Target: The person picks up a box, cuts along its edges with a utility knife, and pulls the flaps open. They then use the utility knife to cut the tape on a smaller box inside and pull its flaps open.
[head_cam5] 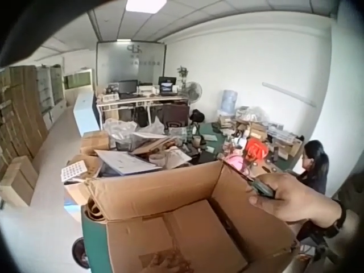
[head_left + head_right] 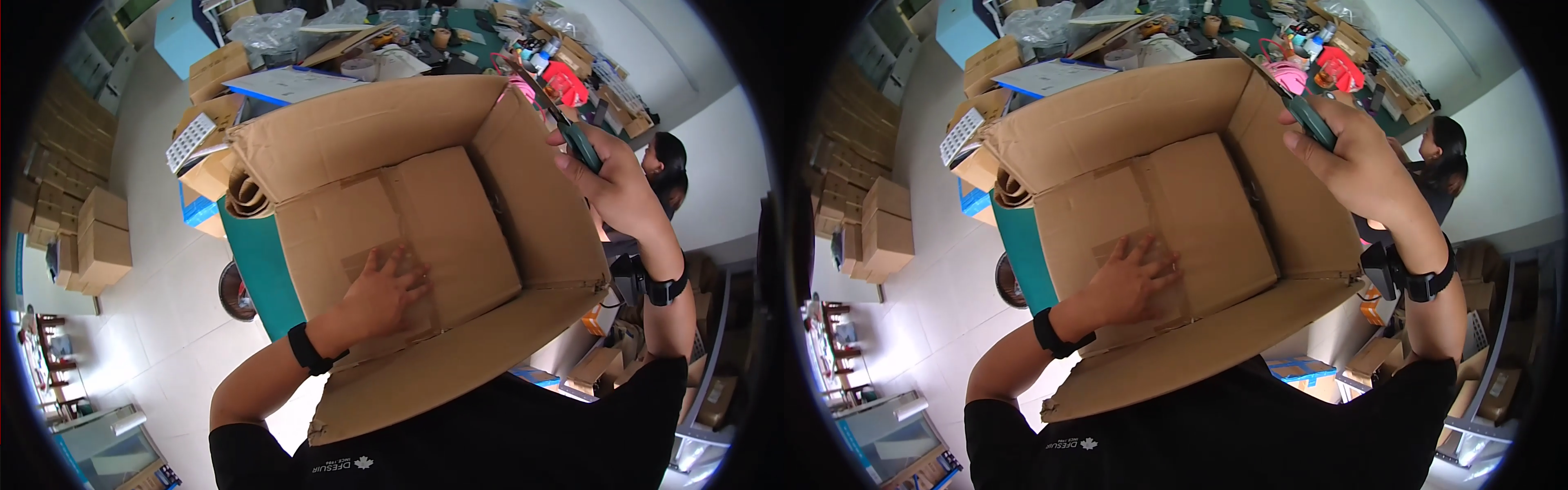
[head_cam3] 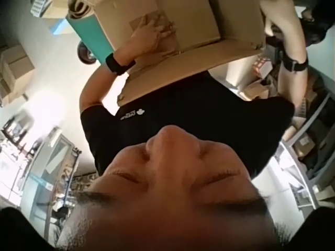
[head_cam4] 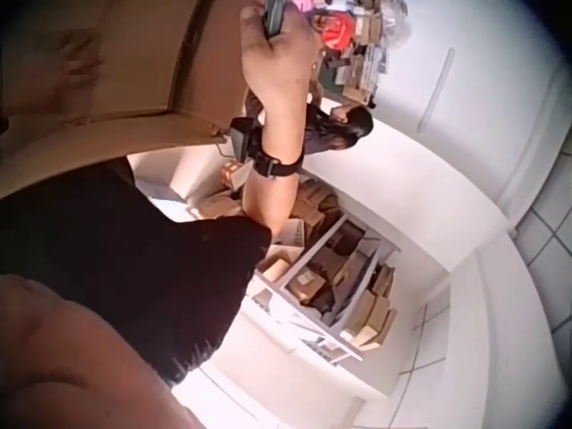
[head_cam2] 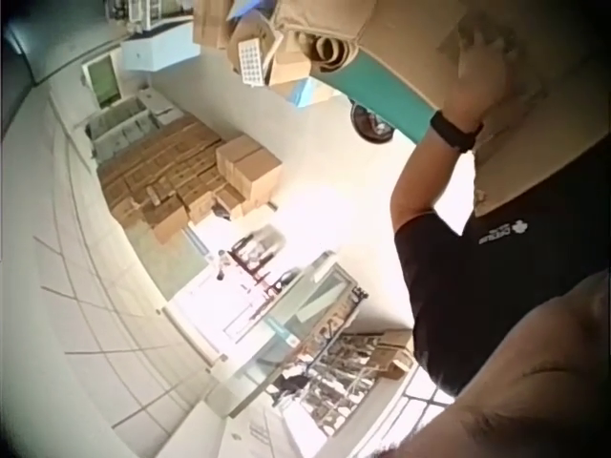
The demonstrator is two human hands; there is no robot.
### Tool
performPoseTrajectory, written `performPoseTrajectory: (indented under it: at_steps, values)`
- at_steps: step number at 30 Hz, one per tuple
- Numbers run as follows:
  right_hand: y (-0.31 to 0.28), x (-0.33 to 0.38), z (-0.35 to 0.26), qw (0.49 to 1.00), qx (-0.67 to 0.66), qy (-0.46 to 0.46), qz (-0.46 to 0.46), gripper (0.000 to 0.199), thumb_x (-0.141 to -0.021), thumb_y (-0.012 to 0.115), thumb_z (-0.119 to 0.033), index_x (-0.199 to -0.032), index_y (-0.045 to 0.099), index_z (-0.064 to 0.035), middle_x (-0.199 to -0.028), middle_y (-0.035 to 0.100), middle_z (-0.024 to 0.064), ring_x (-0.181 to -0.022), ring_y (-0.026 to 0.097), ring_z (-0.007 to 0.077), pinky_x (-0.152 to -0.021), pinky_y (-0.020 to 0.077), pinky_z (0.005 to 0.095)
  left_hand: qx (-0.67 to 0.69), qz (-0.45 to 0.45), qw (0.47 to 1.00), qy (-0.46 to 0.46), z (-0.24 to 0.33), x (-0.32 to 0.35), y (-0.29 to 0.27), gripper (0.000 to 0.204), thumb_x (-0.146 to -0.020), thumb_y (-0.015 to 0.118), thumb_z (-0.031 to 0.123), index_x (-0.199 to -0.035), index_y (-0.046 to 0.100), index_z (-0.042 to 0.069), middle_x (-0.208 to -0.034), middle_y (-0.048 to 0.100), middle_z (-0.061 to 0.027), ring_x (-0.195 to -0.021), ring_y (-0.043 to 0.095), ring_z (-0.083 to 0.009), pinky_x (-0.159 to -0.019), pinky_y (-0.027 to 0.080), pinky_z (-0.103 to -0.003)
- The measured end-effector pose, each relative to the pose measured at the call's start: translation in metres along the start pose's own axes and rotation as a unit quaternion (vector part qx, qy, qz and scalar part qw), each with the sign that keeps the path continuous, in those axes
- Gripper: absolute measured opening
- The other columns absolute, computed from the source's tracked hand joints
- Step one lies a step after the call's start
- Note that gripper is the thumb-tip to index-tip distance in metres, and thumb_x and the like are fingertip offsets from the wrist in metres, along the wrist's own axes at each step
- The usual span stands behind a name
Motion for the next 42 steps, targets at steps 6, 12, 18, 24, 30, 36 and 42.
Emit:
performPoseTrajectory:
  at_steps: [6,12,18,24,30,36,42]
  values:
    - [-0.025,0.027,0.039,0.985,-0.095,0.14,0.04,0.024,-0.101,0.062,-0.014,-0.122,0.062,-0.0028,-0.076,0.061,-0.0029,-0.053,0.047,0.0013,-0.048,0.0367,0.0189,-0.005,-0.039,0.999,0.029,-0.002,-0.03,-0.004,0.082,-0.08,0.073,0.056,-0.151,0.045,0.024,-0.161,0.035,-0.0021,-0.149,0.027,-0.0382,-0.115,0.023,-0.069]
    - [-0.014,0.06,0.061,0.984,-0.104,0.145,-0.022,0.023,-0.1,0.062,-0.012,-0.121,0.062,-0.0019,-0.075,0.058,-0.0042,-0.055,0.048,0.0024,-0.05,0.0369,0.0198,-0.016,-0.015,0.999,0.039,0.006,-0.054,-0.018,0.08,-0.081,0.072,0.056,-0.15,0.048,0.023,-0.162,0.032,0.001,-0.149,0.026,-0.0338,-0.113,0.024,-0.073]
    - [-0.003,0.089,0.067,0.985,-0.089,0.143,-0.032,0.031,-0.092,0.068,-0.005,-0.122,0.062,-0.0021,-0.09,0.059,-0.0024,-0.072,0.051,0.0046,-0.065,0.0418,0.0206,-0.01,-0.032,0.999,0.028,0.011,-0.059,-0.03,0.079,-0.082,0.071,0.056,-0.149,0.048,0.022,-0.161,0.035,-0.0014,-0.148,0.029,-0.0341,-0.111,0.025,-0.074]
    - [0.002,0.114,0.058,0.988,-0.062,0.14,0.012,0.047,-0.081,0.073,0.0,-0.126,0.06,-0.0021,-0.101,0.06,0.0035,-0.087,0.054,0.01,-0.08,0.0452,0.0254,-0.042,-0.018,0.999,0.02,0.008,-0.056,-0.064,0.075,-0.082,0.075,0.047,-0.147,0.05,0.018,-0.156,0.042,-0.0056,-0.143,0.038,-0.0327,-0.111,0.032,-0.065]
    - [0.012,0.134,0.062,0.987,-0.055,0.144,0.049,0.053,-0.077,0.072,0.001,-0.128,0.058,-0.001,-0.109,0.063,0.0114,-0.098,0.06,0.0209,-0.092,0.0462,0.0318,-0.055,-0.056,0.993,0.084,0.014,-0.098,-0.093,0.086,-0.079,0.078,0.041,-0.152,0.042,0.016,-0.157,0.039,-0.009,-0.146,0.033,-0.0351,-0.111,0.034,-0.06]
    - [0.017,0.138,0.061,0.987,-0.043,0.134,0.074,0.053,-0.076,0.071,-0.001,-0.127,0.057,-0.0006,-0.107,0.062,0.0136,-0.096,0.062,0.0268,-0.09,0.0472,0.0333,-0.18,-0.219,0.949,0.139,0.032,-0.155,-0.056,0.109,-0.066,0.086,0.046,-0.157,0.033,0.019,-0.16,0.034,-0.0075,-0.148,0.03,-0.0338,-0.115,0.03,-0.056]
    - [0.019,0.146,0.067,0.979,-0.081,0.16,0.098,0.051,-0.076,0.07,-0.001,-0.125,0.057,0.0004,-0.098,0.06,0.0136,-0.091,0.061,0.0278,-0.086,0.048,0.0347,-0.258,-0.094,0.935,0.223,0.05,-0.172,-0.061,0.112,-0.05,0.093,0.046,-0.148,0.046,0.022,-0.151,0.044,-0.0061,-0.142,0.037,-0.0302,-0.114,0.032,-0.056]
Point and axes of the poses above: each hand's wrist, its own x-axis away from the middle knuckle, its own y-axis out of the palm, z = x × y, the point moved 5 cm from there along -x, towards the middle knuckle
